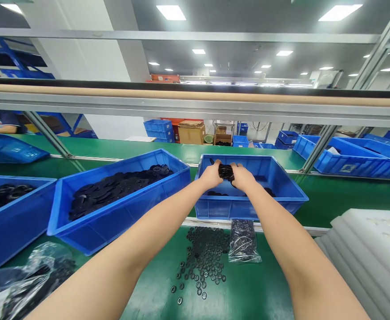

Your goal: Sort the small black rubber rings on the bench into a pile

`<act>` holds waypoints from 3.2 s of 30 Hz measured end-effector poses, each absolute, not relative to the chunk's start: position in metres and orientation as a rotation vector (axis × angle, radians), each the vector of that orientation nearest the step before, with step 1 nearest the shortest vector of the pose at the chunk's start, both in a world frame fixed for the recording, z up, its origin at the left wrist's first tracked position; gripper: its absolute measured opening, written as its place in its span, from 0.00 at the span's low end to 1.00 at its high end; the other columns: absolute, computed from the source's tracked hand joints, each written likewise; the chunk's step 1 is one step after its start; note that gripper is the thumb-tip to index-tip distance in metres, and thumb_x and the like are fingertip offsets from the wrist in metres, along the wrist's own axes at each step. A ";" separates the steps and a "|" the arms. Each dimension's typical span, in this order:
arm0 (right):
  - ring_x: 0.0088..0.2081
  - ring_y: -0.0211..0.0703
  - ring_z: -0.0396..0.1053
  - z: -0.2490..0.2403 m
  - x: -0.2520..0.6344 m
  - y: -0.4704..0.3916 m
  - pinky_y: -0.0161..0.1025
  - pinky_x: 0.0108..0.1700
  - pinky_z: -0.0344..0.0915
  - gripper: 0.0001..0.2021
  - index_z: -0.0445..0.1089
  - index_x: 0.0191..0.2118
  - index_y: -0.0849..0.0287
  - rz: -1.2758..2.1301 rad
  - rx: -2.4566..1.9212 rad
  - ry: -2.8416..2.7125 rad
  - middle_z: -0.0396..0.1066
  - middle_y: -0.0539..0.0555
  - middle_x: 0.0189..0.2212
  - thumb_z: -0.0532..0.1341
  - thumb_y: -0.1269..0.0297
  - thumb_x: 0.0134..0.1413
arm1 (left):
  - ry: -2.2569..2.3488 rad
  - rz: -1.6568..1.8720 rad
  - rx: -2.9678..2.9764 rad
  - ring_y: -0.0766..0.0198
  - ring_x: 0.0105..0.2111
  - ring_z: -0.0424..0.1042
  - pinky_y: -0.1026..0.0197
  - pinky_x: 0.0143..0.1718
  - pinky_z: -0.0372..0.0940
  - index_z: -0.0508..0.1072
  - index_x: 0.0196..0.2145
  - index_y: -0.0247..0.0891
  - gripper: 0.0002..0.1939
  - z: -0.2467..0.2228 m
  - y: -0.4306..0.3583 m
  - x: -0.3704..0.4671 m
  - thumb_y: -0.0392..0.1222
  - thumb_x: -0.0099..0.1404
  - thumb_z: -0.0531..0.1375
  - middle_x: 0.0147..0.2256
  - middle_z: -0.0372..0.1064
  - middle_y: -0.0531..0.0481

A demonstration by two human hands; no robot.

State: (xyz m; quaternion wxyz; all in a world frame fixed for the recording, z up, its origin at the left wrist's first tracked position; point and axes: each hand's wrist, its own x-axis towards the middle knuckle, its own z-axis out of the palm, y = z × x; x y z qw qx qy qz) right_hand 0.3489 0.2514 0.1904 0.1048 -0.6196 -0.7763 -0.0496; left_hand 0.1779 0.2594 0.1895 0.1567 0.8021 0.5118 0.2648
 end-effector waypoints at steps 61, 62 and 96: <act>0.68 0.50 0.55 0.064 0.160 -0.004 0.50 0.59 0.64 0.30 0.48 0.72 0.56 1.334 -1.238 -1.857 0.54 0.61 0.69 0.40 0.53 0.68 | 1.705 1.104 1.956 0.45 0.58 0.61 0.44 0.59 0.59 0.59 0.60 0.39 0.46 -0.012 0.015 -0.094 0.55 0.51 0.73 0.56 0.61 0.38; 0.67 0.50 0.57 0.068 0.168 -0.008 0.50 0.58 0.64 0.31 0.47 0.72 0.58 1.377 -1.227 -1.821 0.55 0.62 0.68 0.36 0.52 0.69 | 1.733 1.162 1.938 0.46 0.58 0.63 0.44 0.59 0.59 0.59 0.60 0.37 0.38 -0.014 0.016 -0.094 0.53 0.58 0.68 0.55 0.62 0.37; 0.30 0.38 0.68 0.031 0.240 -0.037 0.37 0.34 0.68 0.06 0.75 0.37 0.57 0.564 -1.307 -1.871 0.72 0.53 0.32 0.62 0.61 0.60 | 0.650 1.074 0.641 0.52 0.42 0.79 0.41 0.53 0.69 0.69 0.49 0.31 0.22 0.006 -0.010 0.051 0.38 0.58 0.68 0.41 0.77 0.38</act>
